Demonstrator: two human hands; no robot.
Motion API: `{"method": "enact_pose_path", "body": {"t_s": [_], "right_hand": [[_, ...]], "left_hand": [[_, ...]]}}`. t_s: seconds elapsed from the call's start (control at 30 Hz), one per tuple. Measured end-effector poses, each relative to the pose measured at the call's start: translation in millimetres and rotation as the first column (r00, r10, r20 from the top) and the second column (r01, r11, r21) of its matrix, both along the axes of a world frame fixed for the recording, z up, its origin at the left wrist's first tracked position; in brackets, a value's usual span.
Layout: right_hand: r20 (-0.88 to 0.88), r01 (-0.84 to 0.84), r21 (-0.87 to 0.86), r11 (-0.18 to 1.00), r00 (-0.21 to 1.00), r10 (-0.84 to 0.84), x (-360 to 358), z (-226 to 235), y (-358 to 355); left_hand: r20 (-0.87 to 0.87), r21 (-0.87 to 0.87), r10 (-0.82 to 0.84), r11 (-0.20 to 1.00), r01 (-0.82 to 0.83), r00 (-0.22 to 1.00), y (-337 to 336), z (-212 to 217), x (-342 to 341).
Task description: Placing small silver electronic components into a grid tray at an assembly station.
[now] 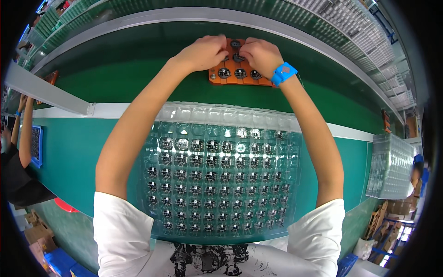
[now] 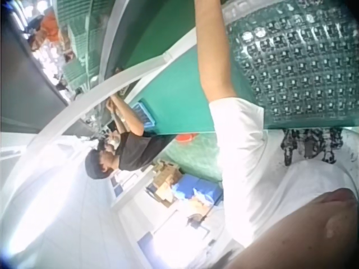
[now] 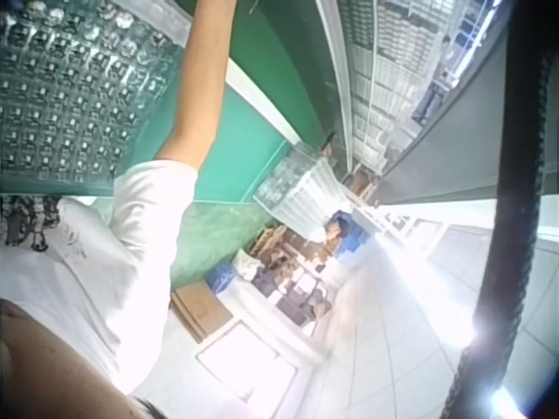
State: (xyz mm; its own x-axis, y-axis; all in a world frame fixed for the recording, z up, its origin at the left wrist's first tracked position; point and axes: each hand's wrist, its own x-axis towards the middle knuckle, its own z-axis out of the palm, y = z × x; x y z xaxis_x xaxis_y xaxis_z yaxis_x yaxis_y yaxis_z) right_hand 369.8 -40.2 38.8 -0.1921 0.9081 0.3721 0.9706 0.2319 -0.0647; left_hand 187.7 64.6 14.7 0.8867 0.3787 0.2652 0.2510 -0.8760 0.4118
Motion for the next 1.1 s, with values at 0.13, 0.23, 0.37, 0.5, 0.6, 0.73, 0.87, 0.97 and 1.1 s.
{"method": "enact_pose_path", "body": {"t_s": [0.13, 0.23, 0.37, 0.5, 0.6, 0.73, 0.87, 0.97, 1.1], "right_hand": [[0.0, -0.029, -0.028, 0.999, 1.0, 0.029, -9.2, -6.6, 4.1], [0.012, -0.024, -0.023, 0.999, 1.0, 0.024, -9.3, -12.0, 6.1], [0.036, -0.019, -0.043, 0.999, 0.999, 0.02, -19.1, -17.0, 11.3], [0.028, 0.009, -0.011, 1.0, 1.0, -0.009, -21.1, -24.2, 11.3], [0.201, -0.025, -0.131, 0.991, 0.978, 0.051, -17.1, -11.1, 12.0], [-0.193, 0.022, -0.127, 0.992, 0.98, -0.047, -27.0, 14.9, 13.1], [-0.158, 0.034, -0.133, 0.991, 0.986, -0.055, -19.0, 26.9, 7.9], [0.1, -0.047, -0.023, 0.999, 0.994, 0.049, -47.9, 13.1, 12.0], [0.198, -0.004, -0.171, 0.985, 0.979, 0.038, -72.7, 6.9, 29.4]], "left_hand": [[0.229, -0.149, 0.068, 0.988, -0.034, 0.971, 11.9, -0.5, -40.3], [0.141, -0.354, 0.222, 0.921, -0.16, 0.965, 16.9, -2.2, -69.6], [0.132, -0.394, 0.264, 0.898, -0.194, 0.955, 18.1, -8.8, -92.3], [0.181, -0.494, 0.31, 0.849, -0.186, 0.933, 5.5, -10.9, -106.7], [0.284, -0.589, 0.362, 0.797, -0.136, 0.888, -1.2, -25.3, -123.3], [0.364, -0.82, 0.736, 0.544, -0.177, 0.571, 8.3, -49.8, -169.8], [0.402, -0.775, 0.727, 0.594, -0.215, 0.557, 2.1, -39.8, -160.6], [0.366, -0.728, 0.699, 0.626, -0.279, 0.615, 3.7, -48.5, -165.9], [0.403, -0.717, 0.705, 0.639, -0.277, 0.584, 4.9, -52.3, -177.1]]}}
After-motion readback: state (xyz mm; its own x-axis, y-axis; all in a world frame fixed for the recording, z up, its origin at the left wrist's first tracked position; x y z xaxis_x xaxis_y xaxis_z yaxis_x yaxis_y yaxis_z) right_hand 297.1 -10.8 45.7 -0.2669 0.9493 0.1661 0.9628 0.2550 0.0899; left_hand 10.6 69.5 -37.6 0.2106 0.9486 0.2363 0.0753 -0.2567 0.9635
